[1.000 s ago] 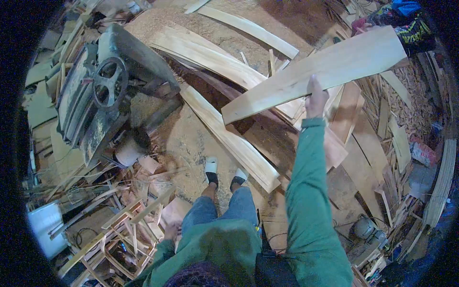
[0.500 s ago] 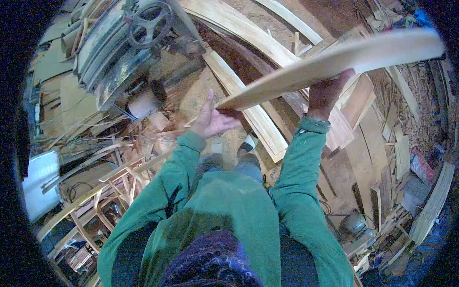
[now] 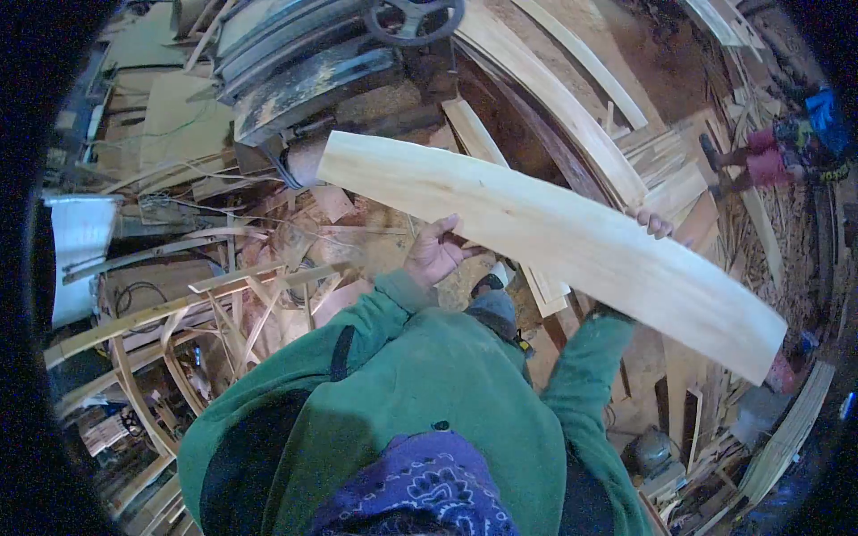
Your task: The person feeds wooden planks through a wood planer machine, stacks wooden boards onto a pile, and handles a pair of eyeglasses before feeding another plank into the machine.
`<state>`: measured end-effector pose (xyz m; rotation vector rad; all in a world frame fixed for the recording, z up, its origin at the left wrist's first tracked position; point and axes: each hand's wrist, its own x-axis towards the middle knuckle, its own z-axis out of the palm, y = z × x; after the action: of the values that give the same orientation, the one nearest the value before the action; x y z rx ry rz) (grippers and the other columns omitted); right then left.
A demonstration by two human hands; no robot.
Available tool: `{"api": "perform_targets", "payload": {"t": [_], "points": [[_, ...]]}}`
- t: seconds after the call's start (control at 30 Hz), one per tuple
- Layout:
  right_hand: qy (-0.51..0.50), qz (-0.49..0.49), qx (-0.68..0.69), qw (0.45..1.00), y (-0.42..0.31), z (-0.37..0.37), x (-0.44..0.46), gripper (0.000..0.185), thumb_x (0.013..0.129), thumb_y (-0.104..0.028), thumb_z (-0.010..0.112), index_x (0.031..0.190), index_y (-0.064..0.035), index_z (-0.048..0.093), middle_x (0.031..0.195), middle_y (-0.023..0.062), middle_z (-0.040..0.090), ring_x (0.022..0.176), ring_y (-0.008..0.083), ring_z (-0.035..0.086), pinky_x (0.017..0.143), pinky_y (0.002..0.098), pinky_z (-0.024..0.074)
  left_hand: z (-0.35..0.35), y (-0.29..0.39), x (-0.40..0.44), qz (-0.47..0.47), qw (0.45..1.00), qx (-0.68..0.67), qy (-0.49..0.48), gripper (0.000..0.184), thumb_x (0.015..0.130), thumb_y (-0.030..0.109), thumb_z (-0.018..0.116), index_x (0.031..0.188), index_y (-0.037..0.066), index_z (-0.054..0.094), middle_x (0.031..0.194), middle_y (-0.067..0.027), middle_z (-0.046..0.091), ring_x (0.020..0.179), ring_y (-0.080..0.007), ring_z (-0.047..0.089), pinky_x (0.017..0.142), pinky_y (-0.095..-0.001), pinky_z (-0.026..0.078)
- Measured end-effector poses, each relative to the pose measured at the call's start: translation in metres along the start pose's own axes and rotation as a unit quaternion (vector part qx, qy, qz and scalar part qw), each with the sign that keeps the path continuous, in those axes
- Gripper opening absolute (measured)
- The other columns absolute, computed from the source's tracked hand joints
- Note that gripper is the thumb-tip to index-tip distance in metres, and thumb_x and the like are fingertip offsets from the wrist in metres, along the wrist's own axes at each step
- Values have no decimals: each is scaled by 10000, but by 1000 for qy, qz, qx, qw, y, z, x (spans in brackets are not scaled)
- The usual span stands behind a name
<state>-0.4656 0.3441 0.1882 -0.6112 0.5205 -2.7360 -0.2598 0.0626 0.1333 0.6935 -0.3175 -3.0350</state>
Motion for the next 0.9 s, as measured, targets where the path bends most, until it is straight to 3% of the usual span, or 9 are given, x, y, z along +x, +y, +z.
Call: {"api": "perform_targets", "payload": {"t": [0.2, 0.4, 0.53, 0.63, 0.67, 0.73, 0.83, 0.87, 0.9], "points": [[267, 240, -290, 887, 13, 8, -129, 318, 968, -335, 544, 1122, -74, 638, 985, 64, 664, 925, 194, 600, 880, 357, 479, -15, 35, -43, -39, 998, 7, -55, 571, 912, 159, 650, 1426, 53, 427, 1400, -185, 544, 1293, -402, 531, 1018, -702, 435], [-1, 600, -532, 597, 11, 158, -225, 280, 869, -143, 738, 1135, -67, 696, 977, 31, 690, 873, 119, 622, 799, 278, 513, -38, 56, -68, -65, 994, 47, -72, 570, 917, 148, 644, 1427, 27, 422, 1387, -187, 556, 1239, -413, 575, 1005, -698, 447], [186, 326, -568, 733, -10, 216, -185, 280, 845, -127, 760, 1104, -48, 686, 1021, 49, 687, 952, 165, 627, 894, 326, 506, -48, 59, -75, -77, 992, 74, -61, 527, 925, 127, 641, 1405, 22, 449, 1359, -182, 573, 1220, -376, 593, 991, -660, 479], [102, 208, -800, 554, -25, 195, -176, 504, 766, -152, 831, 1215, -50, 626, 1241, 100, 601, 1197, 217, 530, 1049, 348, 410, -35, 57, -85, -67, 993, 89, -48, 454, 940, 113, 635, 1361, 12, 498, 1305, -174, 605, 1178, -349, 619, 952, -622, 524], [5, 152, -837, 526, -44, 141, -203, 445, 814, -164, 818, 1201, -29, 643, 1146, 83, 656, 1072, 162, 599, 939, 325, 469, -34, 57, -88, -69, 992, 93, -46, 452, 939, 111, 638, 1359, 13, 501, 1305, -168, 607, 1178, -346, 620, 951, -624, 524], [139, 461, -717, 504, -52, 116, -222, 363, 826, -211, 810, 1113, -19, 695, 1022, 65, 699, 995, 146, 619, 926, 329, 472, -33, 55, -94, -69, 990, 119, -42, 448, 934, 106, 648, 1352, 19, 512, 1302, -151, 612, 1174, -331, 623, 955, -605, 528], [155, 561, -611, 537, -57, 62, -270, 450, 812, -288, 828, 1149, -21, 693, 1090, 91, 695, 997, 192, 629, 929, 332, 475, -30, 46, -88, -19, 985, 168, -23, 451, 913, 103, 679, 1336, 36, 537, 1294, -120, 621, 1153, -292, 632, 972, -536, 535], [171, 482, -696, 503, -55, 11, -324, 422, 829, -310, 808, 1136, -33, 722, 1031, 25, 701, 950, 128, 598, 845, 299, 461, -29, 39, -85, 12, 983, 182, 2, 458, 902, 105, 697, 1330, 45, 545, 1290, -109, 623, 1139, -277, 637, 978, -510, 535], [202, 469, -633, 582, -44, 31, -318, 373, 831, -322, 803, 1054, -33, 722, 951, -1, 670, 910, 114, 568, 797, 294, 442, -27, 31, -82, 43, 979, 196, 26, 466, 890, 108, 715, 1324, 53, 553, 1286, -98, 626, 1125, -263, 642, 984, -484, 535]]}}
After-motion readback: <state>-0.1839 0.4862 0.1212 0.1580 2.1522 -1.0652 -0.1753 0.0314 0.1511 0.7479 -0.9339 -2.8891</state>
